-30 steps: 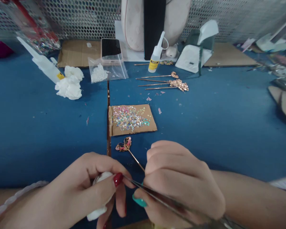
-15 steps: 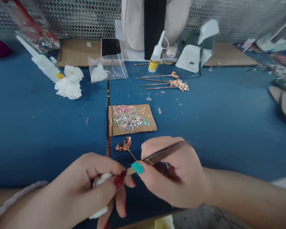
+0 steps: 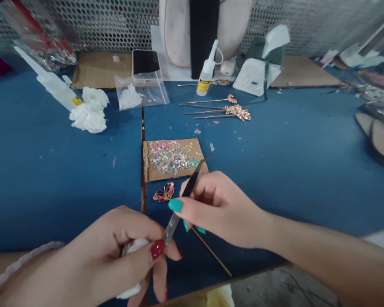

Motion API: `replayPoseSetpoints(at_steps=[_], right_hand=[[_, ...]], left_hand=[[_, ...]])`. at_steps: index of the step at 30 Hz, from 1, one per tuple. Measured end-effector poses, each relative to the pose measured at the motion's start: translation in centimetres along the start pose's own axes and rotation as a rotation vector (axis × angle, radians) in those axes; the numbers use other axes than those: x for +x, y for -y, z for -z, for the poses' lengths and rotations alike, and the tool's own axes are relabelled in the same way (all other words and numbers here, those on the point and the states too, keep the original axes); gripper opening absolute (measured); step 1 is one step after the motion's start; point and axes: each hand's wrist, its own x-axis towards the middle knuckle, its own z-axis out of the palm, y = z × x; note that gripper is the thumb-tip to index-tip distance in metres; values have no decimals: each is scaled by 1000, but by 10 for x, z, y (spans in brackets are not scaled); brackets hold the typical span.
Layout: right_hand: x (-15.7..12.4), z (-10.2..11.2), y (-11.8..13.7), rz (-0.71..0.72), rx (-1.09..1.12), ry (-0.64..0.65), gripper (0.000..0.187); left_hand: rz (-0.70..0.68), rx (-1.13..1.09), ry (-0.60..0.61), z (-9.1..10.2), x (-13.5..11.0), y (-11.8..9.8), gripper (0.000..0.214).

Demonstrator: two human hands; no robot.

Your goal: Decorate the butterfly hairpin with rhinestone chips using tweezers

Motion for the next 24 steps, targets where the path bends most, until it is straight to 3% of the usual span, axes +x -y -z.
replayPoseSetpoints(at_steps=[8, 12, 17, 24], right_hand=[[-2, -2, -1, -33, -6, -2, 43], [-2, -5, -1, 17, -9, -37, 43], [0, -6, 3, 68, -27, -42, 41], [-2, -6, 0, 67, -35, -38, 44]], left_hand=[[59, 26, -36, -3, 1, 7, 24], [67, 11, -52, -3, 1, 9, 21], [89, 73, -40, 0, 3, 1, 23], [36, -6, -28, -1, 2, -4, 18]])
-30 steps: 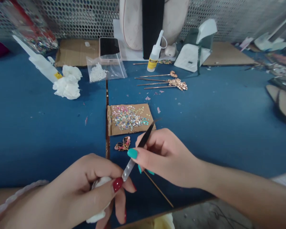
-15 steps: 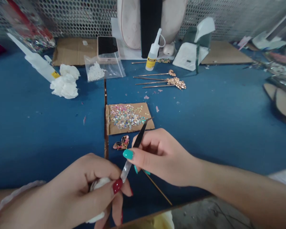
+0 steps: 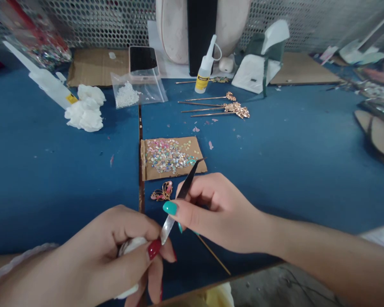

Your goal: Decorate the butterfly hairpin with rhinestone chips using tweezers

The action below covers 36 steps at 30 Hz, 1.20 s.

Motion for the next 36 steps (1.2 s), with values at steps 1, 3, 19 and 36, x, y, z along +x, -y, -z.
replayPoseSetpoints(at_steps=[1, 3, 19, 36], right_hand=[[0, 0, 0, -4, -7, -2, 43], [0, -1, 2, 10, -22, -13, 43], [4, -1, 7, 161, -71, -21, 38], [2, -1, 10, 213, -142, -38, 40]], left_hand=[[4, 6, 1, 0, 0, 2, 18], [8, 15, -31, -1, -1, 7, 20], [-23, 0, -56, 1, -4, 24, 26], [-20, -11, -99, -1, -6, 25, 28]])
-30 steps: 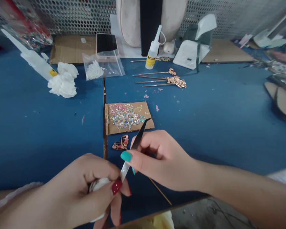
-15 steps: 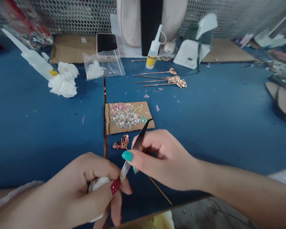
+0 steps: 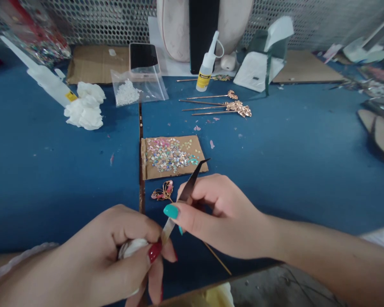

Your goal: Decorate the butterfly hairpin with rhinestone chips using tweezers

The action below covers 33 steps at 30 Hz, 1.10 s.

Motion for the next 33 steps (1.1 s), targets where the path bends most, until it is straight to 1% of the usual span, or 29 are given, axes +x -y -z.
replayPoseSetpoints(at_steps=[3, 6, 10, 13, 17, 20, 25, 30, 33], right_hand=[[1, 0, 0, -5, -5, 4, 42], [1, 0, -1, -1, -8, 1, 43], [0, -1, -2, 19, -26, 4, 42], [0, 0, -3, 28, -41, 2, 43], [0, 1, -3, 17, -55, 6, 44], [-1, 1, -2, 28, -54, -2, 43], [-1, 0, -1, 48, -29, 11, 40], [0, 0, 0, 45, -51, 7, 43], [1, 1, 0, 45, -62, 2, 44]], left_hand=[[-11, -10, 11, -2, 1, 0, 27], [-10, 25, 43, -3, 3, -7, 27], [-9, 53, 50, 0, 1, -15, 29], [-14, 42, 46, 2, 0, -12, 28], [-33, 12, 37, -1, 2, -3, 24], [-13, 17, 46, -3, 4, -6, 24], [-13, 125, 44, -2, 6, -18, 24], [-11, 95, 45, -2, 5, -13, 24], [-22, 77, -2, -3, 3, -10, 25]])
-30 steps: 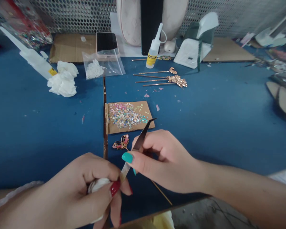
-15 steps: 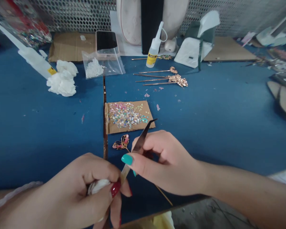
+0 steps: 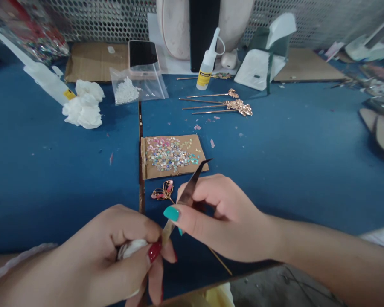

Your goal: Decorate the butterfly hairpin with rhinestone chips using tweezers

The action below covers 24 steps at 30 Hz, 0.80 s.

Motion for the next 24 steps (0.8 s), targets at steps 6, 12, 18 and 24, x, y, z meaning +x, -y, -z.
replayPoseSetpoints(at_steps=[6, 12, 18, 24], right_hand=[[-1, 1, 0, -45, 14, 17, 45], [-1, 1, 1, -47, 17, 8, 45], [-1, 0, 1, -36, -1, 5, 46], [-2, -1, 1, -12, 20, -19, 43]], left_hand=[[32, -68, 28, 2, -3, 7, 25], [28, -58, 14, 1, -3, 6, 22], [16, -19, 29, -1, -1, -4, 25], [-10, 4, 22, 2, -1, -5, 27]])
